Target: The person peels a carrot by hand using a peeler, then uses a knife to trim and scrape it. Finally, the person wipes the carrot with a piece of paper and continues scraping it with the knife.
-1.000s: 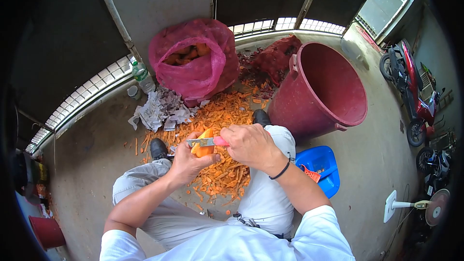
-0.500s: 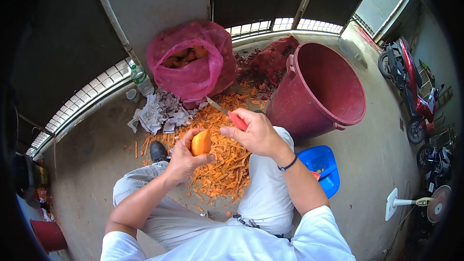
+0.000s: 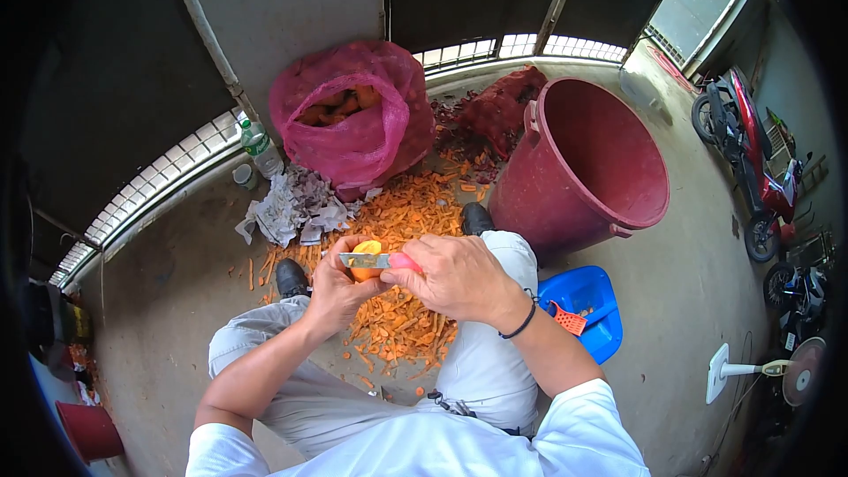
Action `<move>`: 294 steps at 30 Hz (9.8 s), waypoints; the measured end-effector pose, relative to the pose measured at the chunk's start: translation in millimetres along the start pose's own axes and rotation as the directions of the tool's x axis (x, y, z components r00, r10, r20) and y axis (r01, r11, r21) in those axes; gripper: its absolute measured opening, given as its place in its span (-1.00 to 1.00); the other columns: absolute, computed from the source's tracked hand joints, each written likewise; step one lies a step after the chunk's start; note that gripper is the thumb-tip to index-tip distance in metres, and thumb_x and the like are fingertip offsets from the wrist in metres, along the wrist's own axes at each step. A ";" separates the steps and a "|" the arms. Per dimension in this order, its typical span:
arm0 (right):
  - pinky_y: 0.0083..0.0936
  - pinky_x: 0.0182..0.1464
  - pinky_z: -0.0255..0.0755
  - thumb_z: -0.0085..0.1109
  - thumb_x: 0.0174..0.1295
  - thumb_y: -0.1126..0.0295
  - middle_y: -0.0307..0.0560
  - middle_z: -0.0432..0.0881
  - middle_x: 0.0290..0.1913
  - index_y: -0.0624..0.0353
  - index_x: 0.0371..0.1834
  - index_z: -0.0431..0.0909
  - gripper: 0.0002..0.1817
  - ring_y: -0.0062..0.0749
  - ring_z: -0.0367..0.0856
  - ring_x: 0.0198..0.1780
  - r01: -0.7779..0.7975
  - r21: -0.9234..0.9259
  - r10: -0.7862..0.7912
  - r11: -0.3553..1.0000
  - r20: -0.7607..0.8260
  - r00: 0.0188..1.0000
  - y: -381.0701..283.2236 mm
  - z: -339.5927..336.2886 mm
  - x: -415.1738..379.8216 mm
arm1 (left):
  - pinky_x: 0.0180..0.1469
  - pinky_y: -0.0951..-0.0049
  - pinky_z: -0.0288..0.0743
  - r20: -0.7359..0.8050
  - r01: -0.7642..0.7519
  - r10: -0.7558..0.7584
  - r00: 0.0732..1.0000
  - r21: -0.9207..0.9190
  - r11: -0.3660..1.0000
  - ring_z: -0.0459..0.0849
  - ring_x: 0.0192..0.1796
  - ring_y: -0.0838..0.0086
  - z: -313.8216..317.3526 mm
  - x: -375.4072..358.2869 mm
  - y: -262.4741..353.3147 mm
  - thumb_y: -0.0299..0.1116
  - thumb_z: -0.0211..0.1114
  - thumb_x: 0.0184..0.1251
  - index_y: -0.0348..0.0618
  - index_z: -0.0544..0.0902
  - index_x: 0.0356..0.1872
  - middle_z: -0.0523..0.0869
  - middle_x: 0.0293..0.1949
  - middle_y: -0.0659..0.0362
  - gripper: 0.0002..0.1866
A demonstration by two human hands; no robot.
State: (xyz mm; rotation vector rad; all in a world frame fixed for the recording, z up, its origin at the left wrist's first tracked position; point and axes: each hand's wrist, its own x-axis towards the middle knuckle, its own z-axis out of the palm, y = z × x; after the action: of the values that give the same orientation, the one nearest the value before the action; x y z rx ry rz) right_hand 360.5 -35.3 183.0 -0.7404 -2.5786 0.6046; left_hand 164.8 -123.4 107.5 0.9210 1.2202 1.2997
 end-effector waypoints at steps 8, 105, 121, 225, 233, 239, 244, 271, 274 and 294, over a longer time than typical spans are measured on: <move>-0.18 -0.15 0.59 0.33 0.42 -0.08 0.18 0.75 -0.28 0.23 -0.04 0.70 -0.50 0.15 0.75 -0.22 -0.509 0.147 0.516 0.848 -0.012 0.856 46.2 -35.8 -2.9 | 0.20 0.49 0.65 -0.045 -0.057 0.059 0.997 0.042 0.997 0.68 0.09 0.58 -7.2 3.1 -1.8 -0.56 0.70 0.12 -0.25 0.54 0.26 0.72 0.03 0.23 -0.33; -0.18 -0.53 0.53 0.24 0.42 -0.14 0.02 0.63 -0.58 0.12 -0.48 0.59 -0.46 -0.09 0.71 -0.54 0.116 -0.137 -0.125 0.984 -0.062 0.990 -9.9 -9.7 5.6 | -0.18 0.52 0.56 -0.010 -0.049 0.048 0.999 -0.157 0.986 0.67 -0.23 0.61 -8.4 -0.9 13.2 -0.75 0.44 0.00 -0.19 0.61 -0.12 0.70 -0.24 0.27 -0.60; -0.23 -0.51 0.56 0.21 0.44 -0.15 -0.09 0.62 -0.57 0.09 -0.48 0.61 -0.47 -0.17 0.75 -0.49 0.238 -0.142 -0.237 0.961 0.022 0.971 -2.6 -29.0 4.3 | -0.21 0.53 0.47 0.302 0.067 -0.063 0.951 -0.001 0.998 0.58 -0.31 0.64 -19.3 0.1 32.5 -0.61 0.48 -0.17 -0.19 0.62 -0.27 0.67 -0.36 0.29 -0.65; -0.26 -0.50 0.46 0.48 0.20 -0.14 -0.14 0.58 -0.61 0.04 -0.58 0.62 -0.50 -0.15 0.63 -0.55 0.135 -0.114 -0.143 0.984 -0.064 0.988 26.6 -13.8 -8.1 | -0.15 0.44 0.83 0.136 0.116 -0.081 0.987 -0.267 0.957 0.83 -0.01 0.43 -9.5 9.5 15.8 -0.76 0.57 0.09 -0.21 0.47 0.07 0.77 0.00 0.04 -0.43; -0.27 -0.47 0.47 0.54 0.18 -0.01 -0.10 0.63 -0.55 0.07 -0.51 0.71 -0.61 -0.12 0.65 -0.51 0.069 -0.172 -0.094 0.983 -0.139 0.986 35.0 -22.8 -9.2 | -0.04 0.40 0.84 0.168 0.141 -0.100 0.981 -0.255 0.957 0.82 0.04 0.40 -12.2 7.6 20.1 -0.77 0.58 0.08 -0.23 0.48 0.04 0.77 0.04 -0.01 -0.45; -0.24 -0.49 0.48 0.49 0.23 -0.02 -0.10 0.64 -0.56 0.03 -0.52 0.71 -0.62 -0.13 0.66 -0.53 -0.001 -0.149 -0.025 0.989 -0.175 0.984 45.3 -30.1 -12.0 | 0.21 0.32 0.76 0.092 0.035 -0.020 0.996 -0.171 0.985 0.79 0.11 0.35 -4.8 6.0 12.7 -0.75 0.67 -0.03 -0.29 0.48 0.16 0.74 0.11 -0.03 -0.30; -0.25 -0.48 0.46 0.59 0.10 0.02 -0.11 0.58 -0.59 0.05 -0.56 0.64 -0.60 -0.12 0.62 -0.54 0.110 -0.147 -0.127 0.983 -0.110 0.986 24.5 -21.3 -11.4 | 0.23 0.36 0.69 0.038 0.085 -0.080 0.996 -0.130 0.988 0.77 0.09 0.42 -3.6 8.4 10.0 -0.71 0.66 -0.03 -0.41 0.57 0.25 0.77 0.08 0.03 -0.28; -0.20 -0.53 0.43 0.47 0.25 -0.11 -0.07 0.59 -0.61 0.07 -0.60 0.62 -0.49 -0.07 0.62 -0.57 0.006 -0.116 -0.018 0.993 -0.102 0.995 26.0 -28.2 -11.5 | 0.29 0.36 0.65 -0.001 -0.049 0.050 0.999 0.140 0.989 0.72 0.17 0.44 -1.1 2.3 12.8 -0.78 0.56 0.07 -0.25 0.45 0.08 0.70 0.12 0.06 -0.41; -0.20 -0.51 0.44 0.46 0.25 -0.11 -0.05 0.60 -0.60 0.07 -0.59 0.63 -0.50 -0.06 0.63 -0.56 0.023 -0.067 -0.026 0.997 -0.036 0.999 20.9 -27.1 -11.4 | 0.31 0.37 0.63 0.012 -0.099 0.098 0.995 0.154 0.983 0.72 0.18 0.44 -1.0 1.0 12.4 -0.77 0.55 0.09 -0.25 0.45 0.08 0.70 0.11 0.06 -0.43; -0.25 -0.50 0.50 0.43 0.25 -0.13 -0.10 0.61 -0.61 0.05 -0.59 0.64 -0.50 -0.15 0.67 -0.56 0.009 -0.259 -0.035 0.966 -0.099 0.994 10.4 -34.9 -17.0 | 0.19 0.43 0.65 -0.067 -0.103 0.155 0.986 0.493 0.864 0.80 0.07 0.46 -4.3 0.5 19.3 -0.64 0.57 0.10 -0.36 0.57 0.06 0.82 -0.02 -0.01 -0.51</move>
State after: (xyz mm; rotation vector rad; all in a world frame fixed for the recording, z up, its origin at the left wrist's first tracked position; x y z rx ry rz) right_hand 394.5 -26.8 202.7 -0.8008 -2.5935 0.2169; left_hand 156.8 -121.6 125.5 1.3279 1.6364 1.1705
